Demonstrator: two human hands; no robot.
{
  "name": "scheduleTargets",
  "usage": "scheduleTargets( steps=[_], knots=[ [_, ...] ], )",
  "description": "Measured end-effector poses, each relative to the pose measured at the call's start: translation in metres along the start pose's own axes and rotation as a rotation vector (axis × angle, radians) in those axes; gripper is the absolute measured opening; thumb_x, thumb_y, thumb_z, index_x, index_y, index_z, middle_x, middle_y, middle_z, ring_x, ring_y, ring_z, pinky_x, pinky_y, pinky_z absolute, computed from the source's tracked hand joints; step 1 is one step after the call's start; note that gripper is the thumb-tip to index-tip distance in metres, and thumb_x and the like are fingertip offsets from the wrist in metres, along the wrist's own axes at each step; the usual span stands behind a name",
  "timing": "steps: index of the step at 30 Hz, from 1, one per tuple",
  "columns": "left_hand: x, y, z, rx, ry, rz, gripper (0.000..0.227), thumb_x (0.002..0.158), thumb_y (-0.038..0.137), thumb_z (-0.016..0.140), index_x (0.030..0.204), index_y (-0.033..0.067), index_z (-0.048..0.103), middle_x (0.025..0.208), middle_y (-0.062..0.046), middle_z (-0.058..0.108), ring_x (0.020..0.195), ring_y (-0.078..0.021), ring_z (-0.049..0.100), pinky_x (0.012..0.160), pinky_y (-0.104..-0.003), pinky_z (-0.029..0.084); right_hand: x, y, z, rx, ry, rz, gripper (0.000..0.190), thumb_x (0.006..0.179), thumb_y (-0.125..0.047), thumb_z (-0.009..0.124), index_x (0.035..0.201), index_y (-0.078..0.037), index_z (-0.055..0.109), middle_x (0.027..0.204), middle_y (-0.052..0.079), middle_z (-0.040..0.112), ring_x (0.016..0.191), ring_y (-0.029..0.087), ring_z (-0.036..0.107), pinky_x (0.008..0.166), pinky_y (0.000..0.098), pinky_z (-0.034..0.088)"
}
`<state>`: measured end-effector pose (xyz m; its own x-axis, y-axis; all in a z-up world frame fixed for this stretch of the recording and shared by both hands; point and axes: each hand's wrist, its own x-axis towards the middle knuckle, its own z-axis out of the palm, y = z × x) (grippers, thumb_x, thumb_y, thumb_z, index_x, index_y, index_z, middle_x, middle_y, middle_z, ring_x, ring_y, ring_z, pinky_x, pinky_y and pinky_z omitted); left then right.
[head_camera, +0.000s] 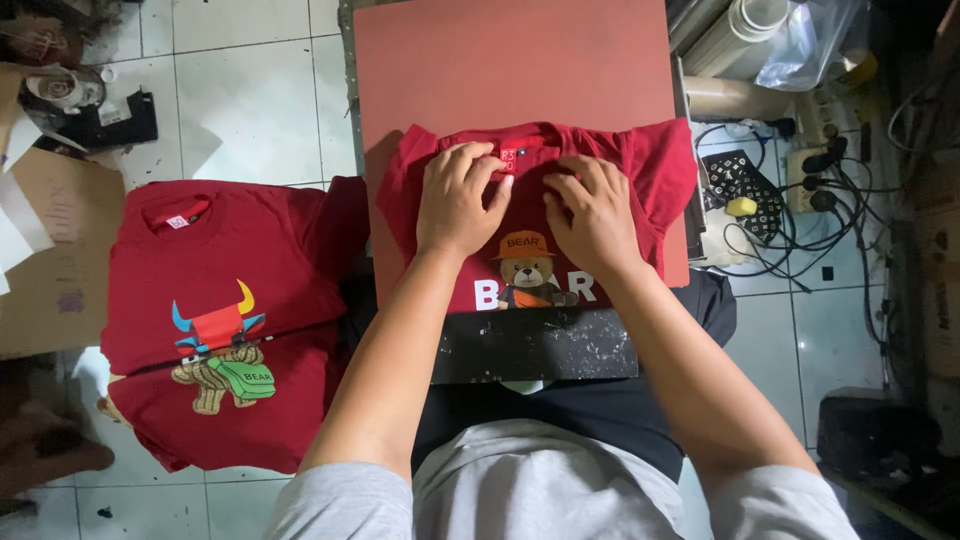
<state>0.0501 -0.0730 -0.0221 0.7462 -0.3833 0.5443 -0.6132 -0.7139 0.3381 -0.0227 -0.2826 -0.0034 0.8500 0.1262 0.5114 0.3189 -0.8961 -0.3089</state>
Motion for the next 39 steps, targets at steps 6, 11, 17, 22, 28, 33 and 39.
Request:
scheduleTargets(
  steps=[6, 11, 17, 22, 28, 33, 39],
  knots=[
    [0.002, 0.001, -0.005, -0.022, 0.019, 0.042, 0.019, 0.094, 0.038, 0.072, 0.101, 0.0205, 0.068, 0.115, 0.002, 0.059, 0.117, -0.0237, 0.059, 0.094, -0.042, 0.050, -0.025, -0.015, -0.030, 0.133, -0.089, -0.028, 0.033, 0.086, -0.030, 0.079, 0.114, -0.014, 0.072, 0.125, 0.009, 0.065, 0.120, 0.035, 0.060, 0.096, 0.0486, 0.047],
    [-0.010, -0.007, 0.008, 0.080, 0.017, 0.134, 0.012, 0.100, 0.037, 0.065, 0.100, 0.0247, 0.066, 0.096, 0.003, 0.055, 0.096, -0.0224, 0.061, 0.078, -0.041, 0.052, -0.025, -0.019, -0.030, 0.076, -0.045, -0.042, 0.025, 0.090, -0.030, 0.077, 0.109, -0.014, 0.072, 0.120, 0.009, 0.067, 0.115, 0.033, 0.063, 0.094, 0.0463, 0.048],
    [-0.019, 0.010, 0.006, 0.108, -0.180, -0.070, 0.020, 0.100, 0.039, 0.061, 0.107, 0.0223, 0.069, 0.093, -0.002, 0.060, 0.091, -0.0278, 0.064, 0.068, -0.044, 0.056, -0.025, -0.017, -0.031, 0.075, -0.065, -0.022, 0.025, 0.090, -0.031, 0.077, 0.108, -0.014, 0.071, 0.120, 0.008, 0.066, 0.114, 0.032, 0.064, 0.094, 0.0455, 0.048],
    [-0.038, 0.025, -0.013, 0.075, -0.062, -0.044, 0.030, 0.100, 0.038, 0.061, 0.123, 0.0214, 0.068, 0.102, -0.005, 0.056, 0.094, -0.0309, 0.060, 0.074, -0.046, 0.052, -0.023, -0.011, -0.016, 0.095, -0.071, 0.029, 0.026, 0.085, -0.031, 0.080, 0.104, -0.016, 0.071, 0.117, 0.005, 0.066, 0.112, 0.030, 0.063, 0.093, 0.0444, 0.047],
    [-0.038, 0.032, -0.029, 0.018, -0.205, -0.097, 0.036, 0.094, 0.002, 0.058, 0.129, 0.0094, 0.062, 0.116, -0.011, 0.057, 0.104, -0.0344, 0.057, 0.088, -0.044, 0.048, 0.021, -0.026, 0.000, 0.037, -0.065, -0.001, 0.020, 0.091, -0.019, 0.070, 0.111, -0.016, 0.071, 0.115, 0.007, 0.063, 0.109, 0.030, 0.061, 0.082, 0.0421, 0.049],
    [-0.032, 0.037, -0.033, -0.013, -0.242, -0.164, 0.054, 0.065, 0.002, 0.065, 0.119, 0.0093, 0.058, 0.115, -0.012, 0.055, 0.105, -0.0378, 0.057, 0.089, -0.050, 0.048, 0.030, -0.034, 0.011, 0.004, -0.138, -0.115, 0.029, 0.082, -0.017, 0.074, 0.111, -0.014, 0.071, 0.126, 0.007, 0.064, 0.124, 0.031, 0.058, 0.096, 0.0465, 0.046],
    [-0.039, 0.031, -0.021, -0.018, -0.178, -0.147, 0.059, 0.062, 0.008, 0.069, 0.120, 0.0114, 0.061, 0.114, -0.009, 0.055, 0.103, -0.0349, 0.058, 0.089, -0.048, 0.049, 0.029, -0.029, 0.016, 0.050, -0.110, 0.014, 0.034, 0.094, -0.013, 0.063, 0.128, -0.009, 0.069, 0.131, 0.010, 0.064, 0.124, 0.031, 0.058, 0.093, 0.0396, 0.047]
  ],
)
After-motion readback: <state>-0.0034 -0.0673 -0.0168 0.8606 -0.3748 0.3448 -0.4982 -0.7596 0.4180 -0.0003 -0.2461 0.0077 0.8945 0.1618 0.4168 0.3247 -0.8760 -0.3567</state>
